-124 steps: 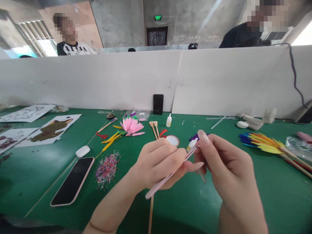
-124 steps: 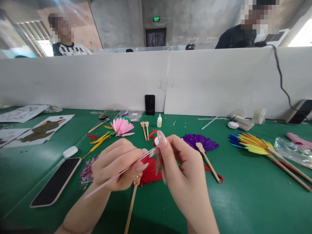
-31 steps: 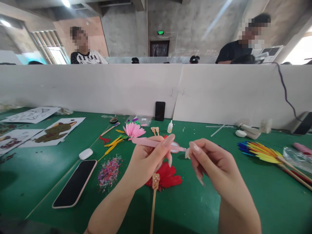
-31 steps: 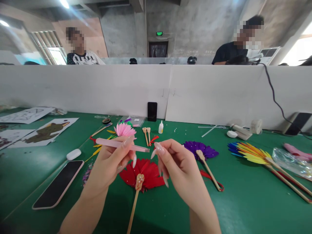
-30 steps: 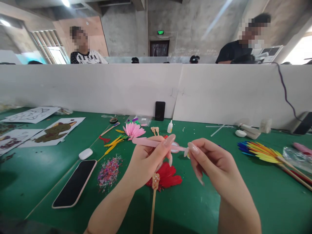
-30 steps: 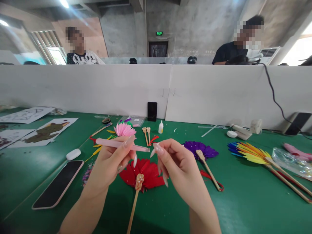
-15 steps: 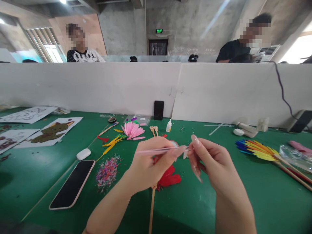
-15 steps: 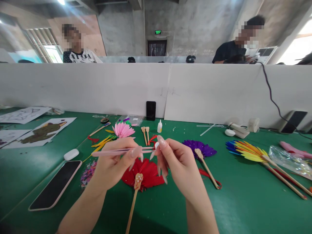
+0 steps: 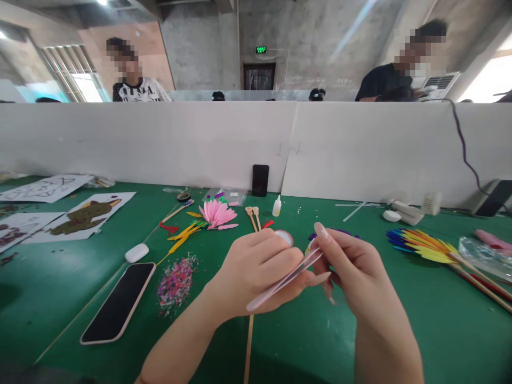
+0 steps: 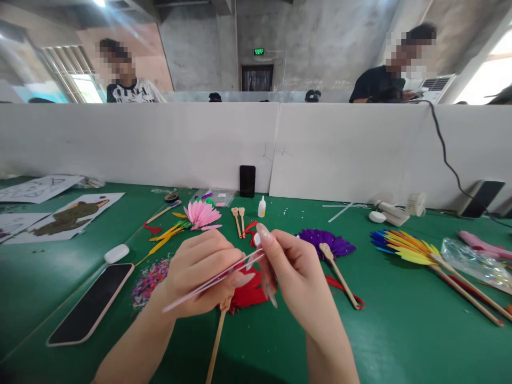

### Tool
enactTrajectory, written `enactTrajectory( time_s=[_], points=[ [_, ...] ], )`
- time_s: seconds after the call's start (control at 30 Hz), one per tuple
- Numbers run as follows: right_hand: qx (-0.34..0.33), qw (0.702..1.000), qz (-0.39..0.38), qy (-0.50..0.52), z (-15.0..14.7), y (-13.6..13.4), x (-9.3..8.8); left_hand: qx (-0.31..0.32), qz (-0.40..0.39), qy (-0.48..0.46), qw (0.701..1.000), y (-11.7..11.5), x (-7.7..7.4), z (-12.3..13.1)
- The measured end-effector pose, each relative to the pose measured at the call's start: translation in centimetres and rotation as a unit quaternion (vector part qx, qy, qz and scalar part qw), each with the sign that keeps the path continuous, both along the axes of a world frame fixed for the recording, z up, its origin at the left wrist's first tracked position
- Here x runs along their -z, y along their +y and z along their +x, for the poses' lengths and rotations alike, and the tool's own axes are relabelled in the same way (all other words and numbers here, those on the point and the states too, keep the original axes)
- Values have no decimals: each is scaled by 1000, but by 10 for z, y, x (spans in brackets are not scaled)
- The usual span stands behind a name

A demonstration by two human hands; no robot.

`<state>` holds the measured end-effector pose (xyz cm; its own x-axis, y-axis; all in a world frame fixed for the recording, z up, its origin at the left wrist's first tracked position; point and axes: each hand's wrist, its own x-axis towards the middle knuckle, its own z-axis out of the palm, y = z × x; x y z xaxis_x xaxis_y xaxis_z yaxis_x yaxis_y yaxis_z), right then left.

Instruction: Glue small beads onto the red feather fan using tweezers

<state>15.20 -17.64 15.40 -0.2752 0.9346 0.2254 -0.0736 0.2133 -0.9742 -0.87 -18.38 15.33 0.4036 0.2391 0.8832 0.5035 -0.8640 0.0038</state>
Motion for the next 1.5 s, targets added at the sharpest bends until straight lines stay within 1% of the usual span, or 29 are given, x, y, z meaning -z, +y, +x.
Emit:
enactTrajectory(
  time_s=[0.13,0.27,0.53,0.63,0.77,0.9,0.97,1.1,1.27,1.5],
  points=[
    [8,1000,5,-7,0,1,1,14,-13,4,1000,-1,1,-2],
    [11,999,17,-36,2,1,2,30,-30,8,999,-1,0,-3],
    [24,995,70,-70,4,-1,3,55,-76,-15,995,-3,0,-3],
    [24,994,74,-70,3,-1,3,43,-58,-7,997,-4,0,-2],
    [16,996,59,-65,3,-1,2,28,-5,3,1000,-4,1,1],
    [7,998,42,-53,3,-4,1,17,32,-11,999,-2,2,0],
    [8,998,36,-46,3,-4,0,21,23,-29,999,-1,2,-2],
    [20,998,31,-45,2,-4,-1,44,-18,-66,997,0,2,-4],
    [-4,999,22,-41,2,-4,-1,71,-39,-66,994,2,5,-1],
    [-15,998,34,-45,3,-3,-3,75,-89,-73,991,-3,3,1]
  ],
)
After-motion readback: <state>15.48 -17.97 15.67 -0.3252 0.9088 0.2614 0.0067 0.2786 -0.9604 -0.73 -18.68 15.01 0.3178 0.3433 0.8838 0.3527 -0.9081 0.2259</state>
